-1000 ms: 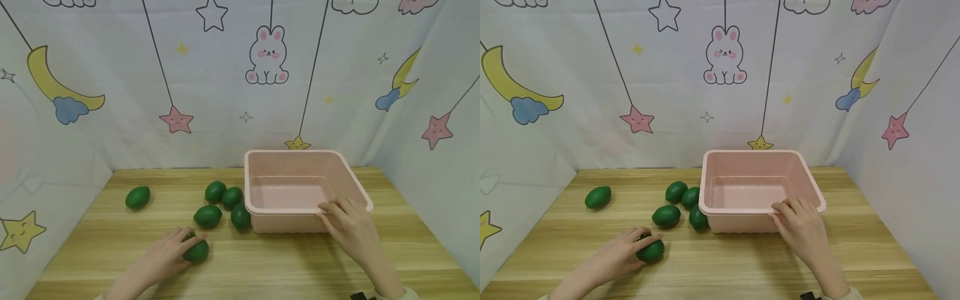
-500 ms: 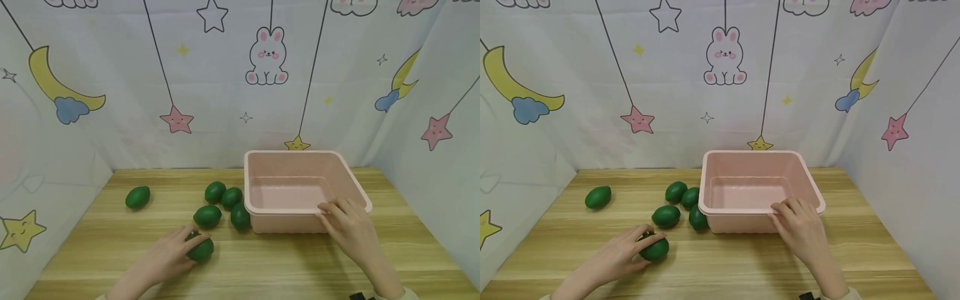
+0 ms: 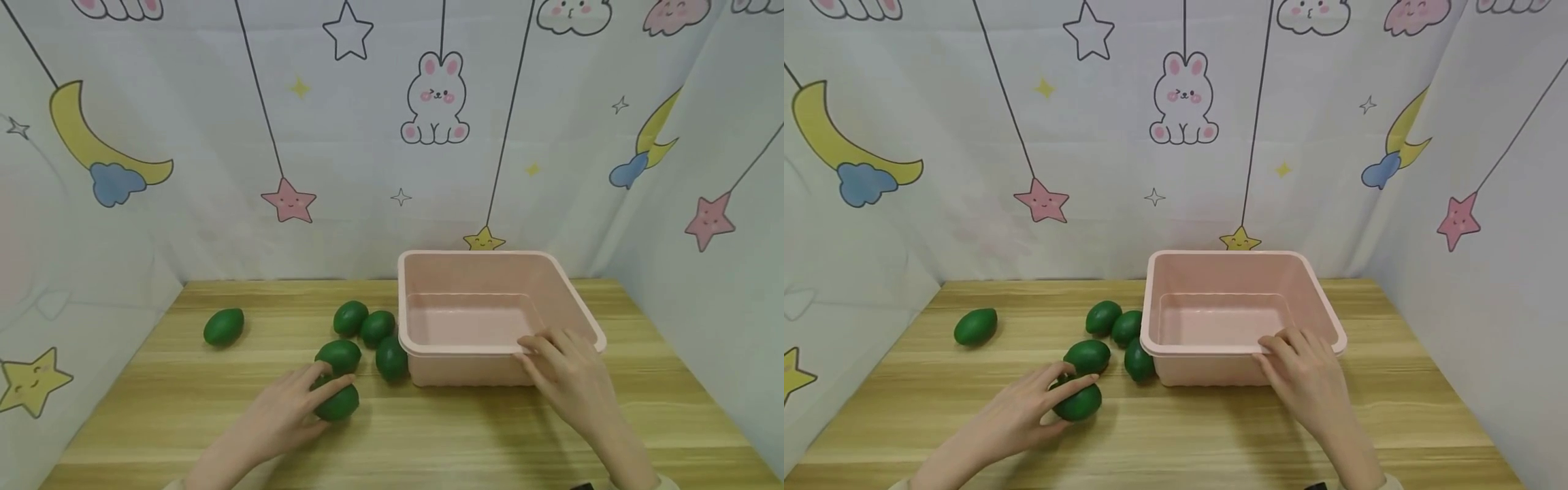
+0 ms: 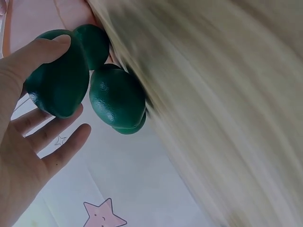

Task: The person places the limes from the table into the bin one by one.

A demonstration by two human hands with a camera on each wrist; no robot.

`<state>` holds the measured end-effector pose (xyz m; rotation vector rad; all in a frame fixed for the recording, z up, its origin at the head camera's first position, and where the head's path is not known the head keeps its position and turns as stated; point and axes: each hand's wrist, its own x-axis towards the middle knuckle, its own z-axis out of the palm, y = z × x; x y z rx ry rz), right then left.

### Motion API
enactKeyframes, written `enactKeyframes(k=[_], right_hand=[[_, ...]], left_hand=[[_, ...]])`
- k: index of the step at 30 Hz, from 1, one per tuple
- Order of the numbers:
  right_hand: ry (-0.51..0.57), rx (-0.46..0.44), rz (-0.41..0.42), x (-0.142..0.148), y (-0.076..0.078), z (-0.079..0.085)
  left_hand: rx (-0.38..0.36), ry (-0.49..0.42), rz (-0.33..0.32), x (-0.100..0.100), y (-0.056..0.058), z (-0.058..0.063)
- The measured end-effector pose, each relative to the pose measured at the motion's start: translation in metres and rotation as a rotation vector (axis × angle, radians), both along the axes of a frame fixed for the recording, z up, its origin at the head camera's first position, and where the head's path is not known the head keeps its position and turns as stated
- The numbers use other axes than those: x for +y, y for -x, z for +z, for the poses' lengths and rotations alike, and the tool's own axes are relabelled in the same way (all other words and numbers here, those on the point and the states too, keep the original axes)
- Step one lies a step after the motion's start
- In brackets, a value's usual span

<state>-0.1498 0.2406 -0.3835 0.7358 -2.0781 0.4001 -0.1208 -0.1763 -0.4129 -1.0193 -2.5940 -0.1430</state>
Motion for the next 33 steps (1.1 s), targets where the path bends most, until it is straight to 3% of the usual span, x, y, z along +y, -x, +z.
enactKeyframes(k=[12, 21, 33], right_hand=[[0.004, -0.008, 0.001, 0.0, -0.001, 0.0], [0.007, -0.003, 0.008, 0.0, 0.0, 0.0], [0.01, 0.002, 0.01, -0.001, -0.001, -0.001]], left_hand=[[0.094, -0.035, -0.043, 0.007, 0.01, 0.006], [0.092, -0.034, -0.061, 0.011, 0.014, 0.014], [0.175, -0.072, -0.074, 0.017, 0.021, 0.026]])
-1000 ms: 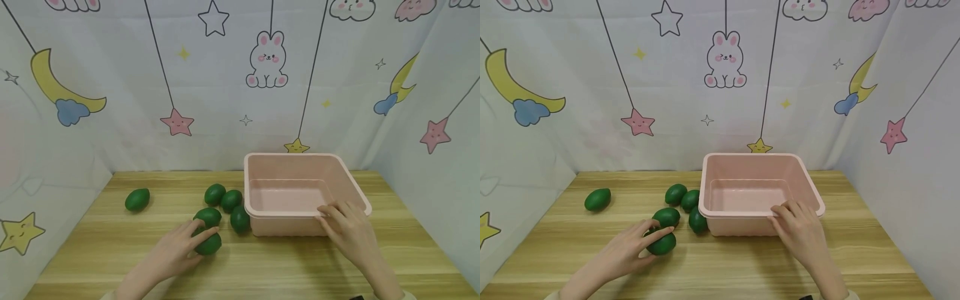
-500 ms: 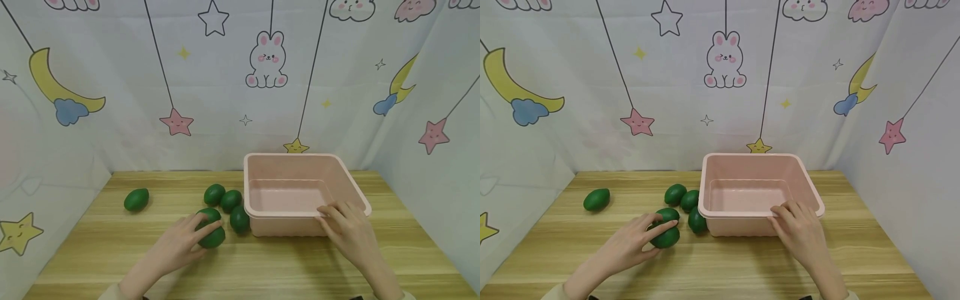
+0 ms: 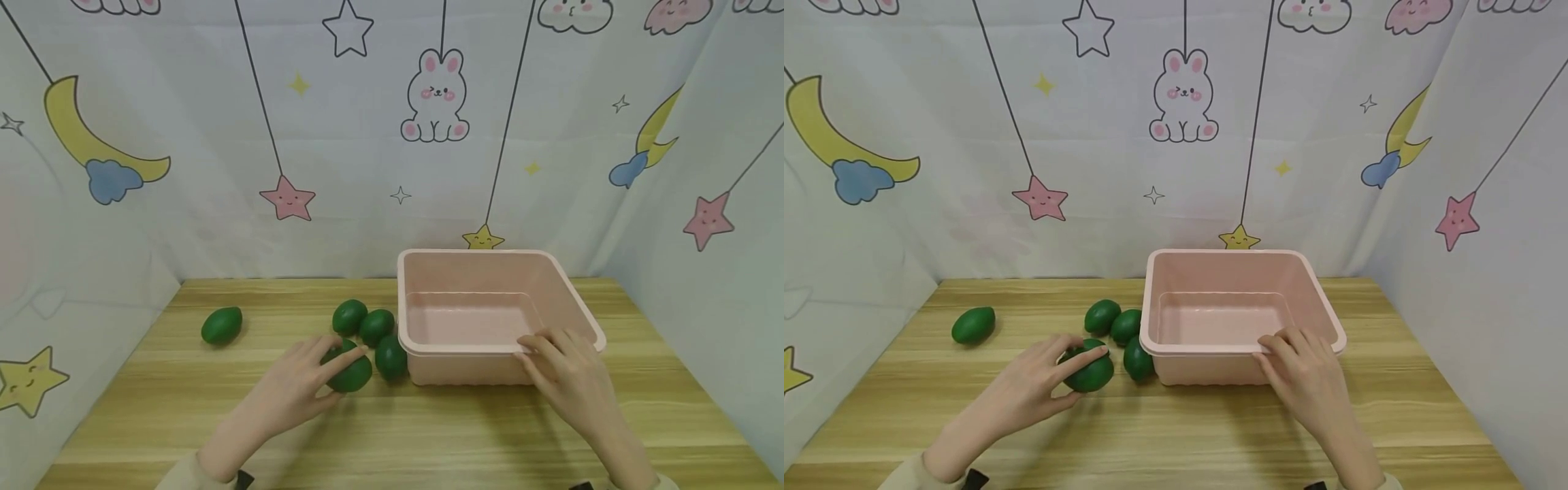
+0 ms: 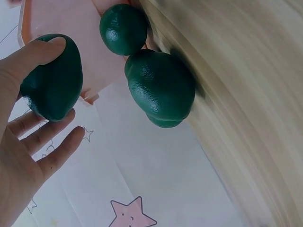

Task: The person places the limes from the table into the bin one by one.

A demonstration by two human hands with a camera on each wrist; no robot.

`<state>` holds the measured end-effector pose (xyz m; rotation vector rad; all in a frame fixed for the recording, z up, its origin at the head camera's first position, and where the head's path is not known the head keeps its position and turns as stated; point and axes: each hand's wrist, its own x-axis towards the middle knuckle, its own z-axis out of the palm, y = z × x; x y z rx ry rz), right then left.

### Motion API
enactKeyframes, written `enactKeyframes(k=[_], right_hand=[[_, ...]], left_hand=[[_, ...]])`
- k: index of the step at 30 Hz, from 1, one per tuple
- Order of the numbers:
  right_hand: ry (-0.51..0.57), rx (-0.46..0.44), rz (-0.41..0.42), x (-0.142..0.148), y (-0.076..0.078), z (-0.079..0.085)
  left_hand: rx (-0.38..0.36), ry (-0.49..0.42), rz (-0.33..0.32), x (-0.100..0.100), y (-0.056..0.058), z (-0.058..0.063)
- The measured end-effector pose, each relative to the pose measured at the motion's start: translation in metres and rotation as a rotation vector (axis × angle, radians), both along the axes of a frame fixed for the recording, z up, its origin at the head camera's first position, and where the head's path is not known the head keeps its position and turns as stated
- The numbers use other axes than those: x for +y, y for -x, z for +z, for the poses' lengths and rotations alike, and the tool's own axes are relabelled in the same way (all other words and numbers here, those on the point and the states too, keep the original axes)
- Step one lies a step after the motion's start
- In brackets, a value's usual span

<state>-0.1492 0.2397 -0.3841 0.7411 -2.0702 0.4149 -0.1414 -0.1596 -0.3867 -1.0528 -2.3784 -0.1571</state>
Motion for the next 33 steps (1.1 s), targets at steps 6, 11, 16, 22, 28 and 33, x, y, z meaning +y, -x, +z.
enactKeyframes(k=[6, 11, 16, 22, 28, 33], right_hand=[[-0.001, 0.003, -0.003, 0.0, 0.0, 0.0], [-0.004, -0.005, -0.009, 0.001, -0.002, 0.0], [-0.006, -0.006, -0.004, 0.001, -0.002, 0.0], [-0.012, 0.001, 0.003, 0.0, -0.001, 0.0], [-0.015, 0.004, -0.003, 0.0, 0.0, 0.0], [-0.017, 0.002, -0.011, 0.001, -0.001, 0.0]], left_hand=[[0.01, -0.013, -0.004, 0.004, 0.003, 0.003], [0.035, -0.047, -0.024, 0.007, 0.006, 0.006], [0.031, -0.054, -0.028, 0.01, 0.007, 0.014], [0.051, -0.057, -0.029, 0.011, 0.009, 0.02], [0.08, -0.08, -0.055, 0.013, 0.013, 0.026], [0.059, -0.092, -0.058, 0.015, 0.017, 0.031]])
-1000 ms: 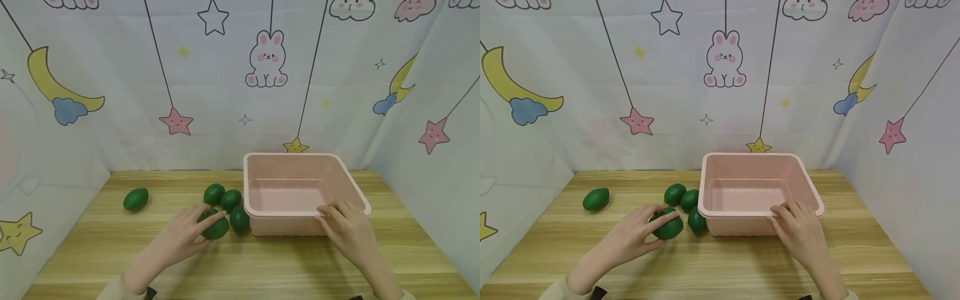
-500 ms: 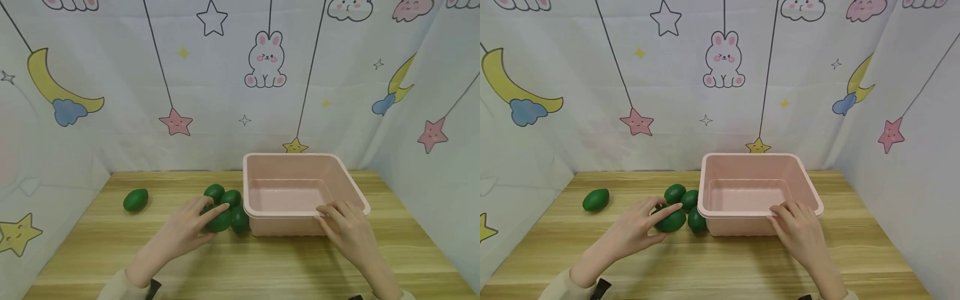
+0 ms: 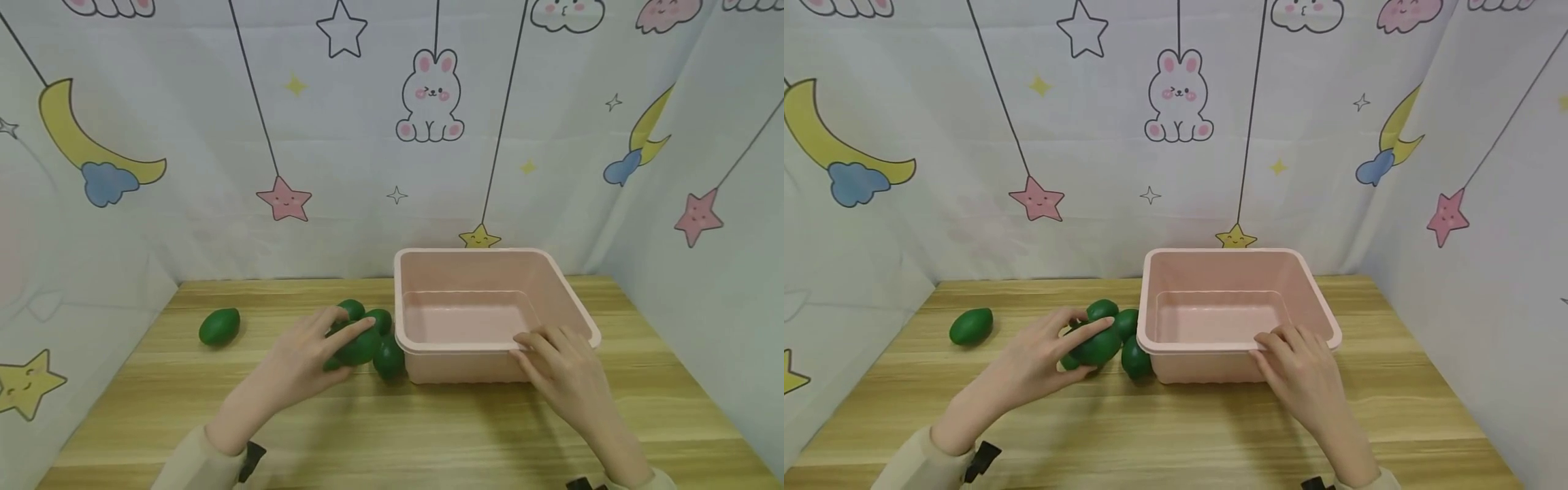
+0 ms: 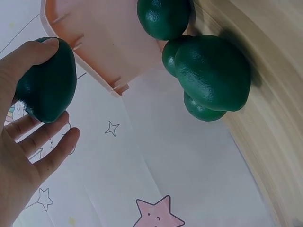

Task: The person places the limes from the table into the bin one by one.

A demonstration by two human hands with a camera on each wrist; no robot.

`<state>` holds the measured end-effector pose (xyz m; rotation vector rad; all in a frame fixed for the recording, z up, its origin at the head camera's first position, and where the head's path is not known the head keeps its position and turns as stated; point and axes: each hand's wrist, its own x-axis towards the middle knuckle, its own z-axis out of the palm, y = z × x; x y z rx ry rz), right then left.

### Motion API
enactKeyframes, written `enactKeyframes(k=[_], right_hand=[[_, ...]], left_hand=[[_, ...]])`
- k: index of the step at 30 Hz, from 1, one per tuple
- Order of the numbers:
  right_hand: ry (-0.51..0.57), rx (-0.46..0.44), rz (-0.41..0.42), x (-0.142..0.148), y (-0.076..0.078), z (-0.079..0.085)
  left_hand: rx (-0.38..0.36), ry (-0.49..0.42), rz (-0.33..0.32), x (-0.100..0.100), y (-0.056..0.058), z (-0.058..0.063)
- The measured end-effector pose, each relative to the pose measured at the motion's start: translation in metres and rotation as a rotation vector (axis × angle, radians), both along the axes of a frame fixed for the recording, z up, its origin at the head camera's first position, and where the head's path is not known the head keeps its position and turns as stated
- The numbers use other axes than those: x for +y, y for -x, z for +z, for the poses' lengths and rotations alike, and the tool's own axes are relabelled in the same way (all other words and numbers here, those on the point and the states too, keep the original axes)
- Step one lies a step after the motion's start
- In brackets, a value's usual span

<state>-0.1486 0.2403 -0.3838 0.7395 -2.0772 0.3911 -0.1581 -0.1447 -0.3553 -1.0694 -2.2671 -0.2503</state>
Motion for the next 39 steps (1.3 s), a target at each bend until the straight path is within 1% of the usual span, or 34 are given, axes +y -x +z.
enactKeyframes(k=[3, 7, 14, 16, 24, 34, 39], right_hand=[[0.0, -0.003, -0.003, -0.001, 0.0, 0.0], [0.002, -0.003, -0.007, -0.001, 0.0, 0.0], [-0.003, 0.001, 0.002, -0.001, 0.0, 0.0], [-0.002, 0.002, 0.002, -0.001, 0.0, 0.0], [0.002, 0.006, 0.002, 0.0, 0.0, 0.001], [-0.001, 0.007, -0.005, 0.0, 0.0, -0.001], [-0.004, 0.007, -0.003, -0.001, 0.0, -0.001]], left_hand=[[-0.019, -0.01, 0.0, 0.0, 0.002, 0.004], [-0.024, -0.032, -0.008, 0.001, 0.008, 0.008], [0.002, -0.059, -0.017, 0.003, 0.017, 0.015], [-0.001, -0.061, -0.017, 0.004, 0.019, 0.016], [-0.044, -0.081, -0.025, 0.015, 0.03, 0.022], [-0.101, -0.107, -0.005, 0.027, 0.043, 0.026], [-0.146, -0.1, 0.02, 0.034, 0.048, 0.028]])
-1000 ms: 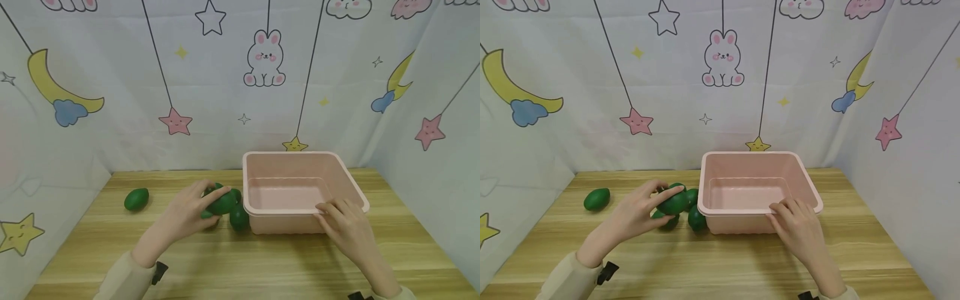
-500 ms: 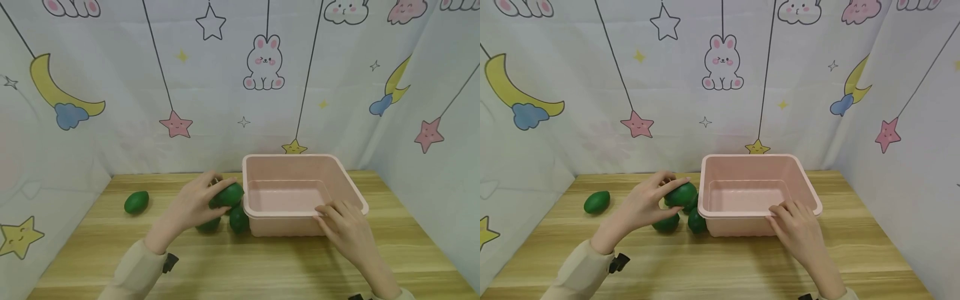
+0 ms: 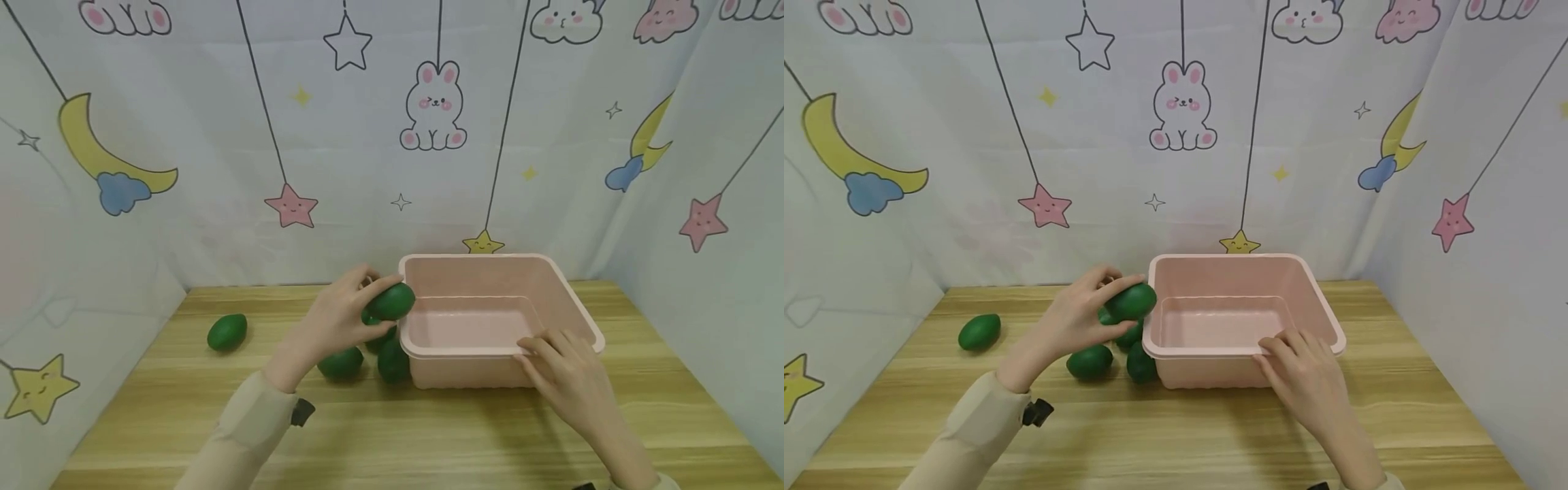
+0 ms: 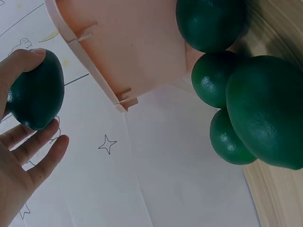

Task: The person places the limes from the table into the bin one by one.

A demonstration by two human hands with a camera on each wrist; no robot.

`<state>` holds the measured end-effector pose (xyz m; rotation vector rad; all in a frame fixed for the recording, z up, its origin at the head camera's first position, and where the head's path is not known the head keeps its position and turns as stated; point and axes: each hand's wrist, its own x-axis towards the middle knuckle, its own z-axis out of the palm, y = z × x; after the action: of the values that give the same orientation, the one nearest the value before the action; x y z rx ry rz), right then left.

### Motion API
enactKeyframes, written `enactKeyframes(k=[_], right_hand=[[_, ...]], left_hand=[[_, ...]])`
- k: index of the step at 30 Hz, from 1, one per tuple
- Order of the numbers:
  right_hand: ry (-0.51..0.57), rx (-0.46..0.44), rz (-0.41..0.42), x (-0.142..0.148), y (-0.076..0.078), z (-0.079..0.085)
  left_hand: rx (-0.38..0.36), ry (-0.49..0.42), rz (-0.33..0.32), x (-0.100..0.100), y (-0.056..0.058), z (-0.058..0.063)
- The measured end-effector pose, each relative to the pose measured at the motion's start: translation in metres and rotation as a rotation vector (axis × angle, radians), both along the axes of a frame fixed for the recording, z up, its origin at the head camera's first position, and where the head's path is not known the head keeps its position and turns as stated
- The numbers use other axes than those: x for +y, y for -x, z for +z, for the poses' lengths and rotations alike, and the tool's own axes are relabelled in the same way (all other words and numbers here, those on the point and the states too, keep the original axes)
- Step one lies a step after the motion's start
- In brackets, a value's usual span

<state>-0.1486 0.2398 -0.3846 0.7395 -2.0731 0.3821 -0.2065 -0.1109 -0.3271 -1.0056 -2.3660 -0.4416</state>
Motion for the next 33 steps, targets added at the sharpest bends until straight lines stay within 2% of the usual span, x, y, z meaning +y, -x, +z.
enactKeyframes(k=[7, 15, 20, 25, 33], right_hand=[[0.0, -0.005, -0.004, 0.0, -0.001, 0.0], [-0.013, -0.011, -0.008, 0.0, -0.001, 0.0], [-0.009, -0.001, -0.006, 0.0, -0.001, 0.001], [-0.02, -0.028, -0.02, 0.001, -0.002, 0.001], [-0.012, -0.012, -0.01, 0.0, -0.001, 0.001]], left_hand=[[-0.119, -0.036, 0.026, 0.011, 0.004, 0.001], [-0.201, -0.086, 0.047, 0.022, 0.008, 0.01], [-0.274, -0.124, 0.054, 0.031, 0.015, 0.016], [-0.338, -0.149, 0.057, 0.04, 0.021, 0.024], [-0.366, -0.151, 0.049, 0.051, 0.028, 0.033]])
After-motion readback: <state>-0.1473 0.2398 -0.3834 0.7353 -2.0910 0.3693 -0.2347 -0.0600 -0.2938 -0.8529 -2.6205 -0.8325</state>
